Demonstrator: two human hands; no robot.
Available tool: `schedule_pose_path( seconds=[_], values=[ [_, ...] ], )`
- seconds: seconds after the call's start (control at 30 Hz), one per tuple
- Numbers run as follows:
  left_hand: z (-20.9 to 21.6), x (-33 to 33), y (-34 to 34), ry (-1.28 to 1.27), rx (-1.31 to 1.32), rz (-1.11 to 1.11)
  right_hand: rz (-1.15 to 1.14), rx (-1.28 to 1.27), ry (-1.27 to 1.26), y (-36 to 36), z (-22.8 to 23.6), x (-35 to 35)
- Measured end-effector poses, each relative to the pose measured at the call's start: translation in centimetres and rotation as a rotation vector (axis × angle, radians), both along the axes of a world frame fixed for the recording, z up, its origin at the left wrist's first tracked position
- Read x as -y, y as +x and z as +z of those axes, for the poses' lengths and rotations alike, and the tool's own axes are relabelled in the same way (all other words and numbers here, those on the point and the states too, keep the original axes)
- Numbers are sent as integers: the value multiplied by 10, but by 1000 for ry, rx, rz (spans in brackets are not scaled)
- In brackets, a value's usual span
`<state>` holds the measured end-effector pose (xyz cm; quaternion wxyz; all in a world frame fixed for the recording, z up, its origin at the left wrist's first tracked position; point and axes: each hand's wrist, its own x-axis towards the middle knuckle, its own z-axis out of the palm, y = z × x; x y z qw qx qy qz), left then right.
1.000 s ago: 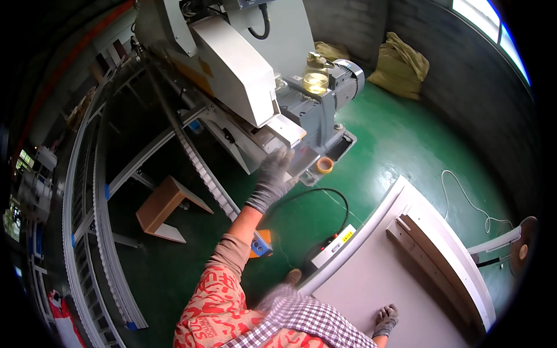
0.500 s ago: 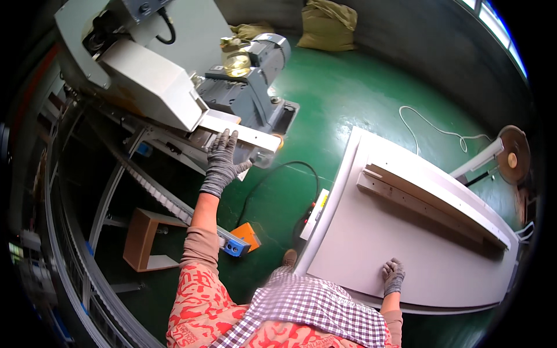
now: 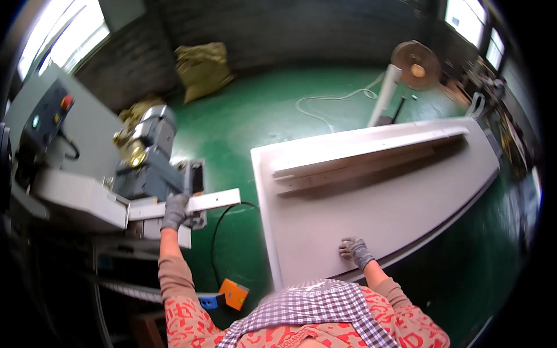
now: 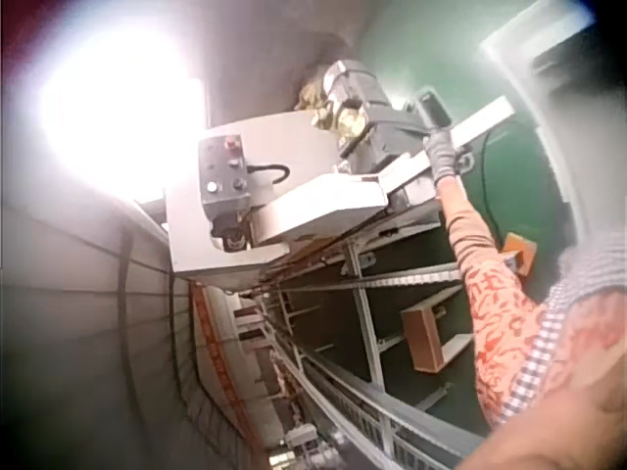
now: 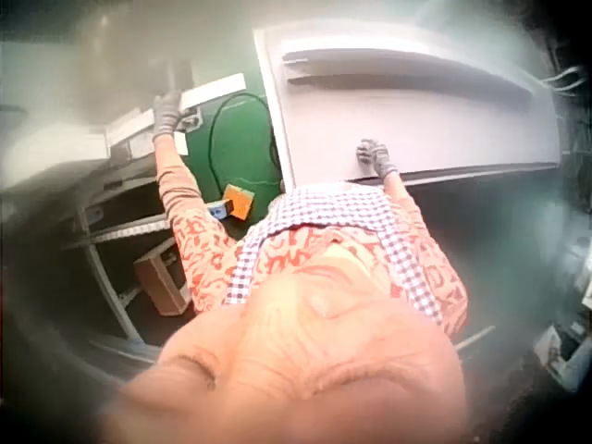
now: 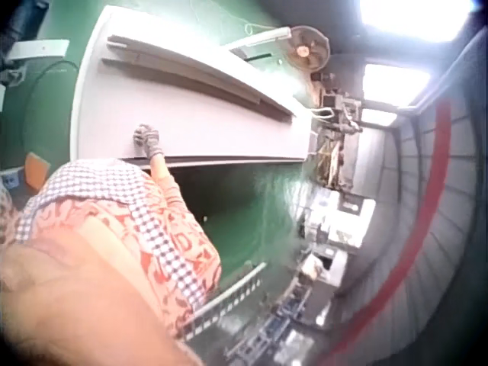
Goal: The person lifts white boards and feeds them one at a time into the intake of an industrial edge-banding machine.
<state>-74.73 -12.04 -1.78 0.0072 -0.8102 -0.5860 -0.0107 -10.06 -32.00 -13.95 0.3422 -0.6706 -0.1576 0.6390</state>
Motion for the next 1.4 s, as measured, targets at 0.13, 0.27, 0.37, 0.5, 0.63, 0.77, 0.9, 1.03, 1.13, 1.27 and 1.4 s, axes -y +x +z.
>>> schedule_pose_path(
  seconds=[0.13,0.27,0.37,0.5,0.63,0.77,0.9,1.03,1.13,1.27,1.4],
  values=[
    [2,-4,48,47,257,-30,156,-128,65,-23,5,3],
    [6,-8,94,-43,33,11,317,-353,178,-68,19,-34],
    [9,-22,153,-61,46,-54,355,-449,267,-88,16,-67],
    [13,-20,203,-76,51,-37,197,-453,321,-136,82,-98],
    [15,-26,238,-115,20,-9,83,-598,220,-185,86,-147],
    [21,-11,269,75,144,-98,92,-927,343,-214,66,-189],
    [21,-14,301,127,291,-236,213,-678,714,-147,20,-218],
    [33,-4,241,-130,88,30,-206,-709,374,-97,16,-229],
    [32,-1,187,-125,27,181,-239,-631,340,37,-52,-286],
    [43,12,137,-204,-30,258,-312,-328,403,223,-59,-298],
    [34,50,108,-73,-95,301,-871,-195,318,214,50,-266]
  ],
)
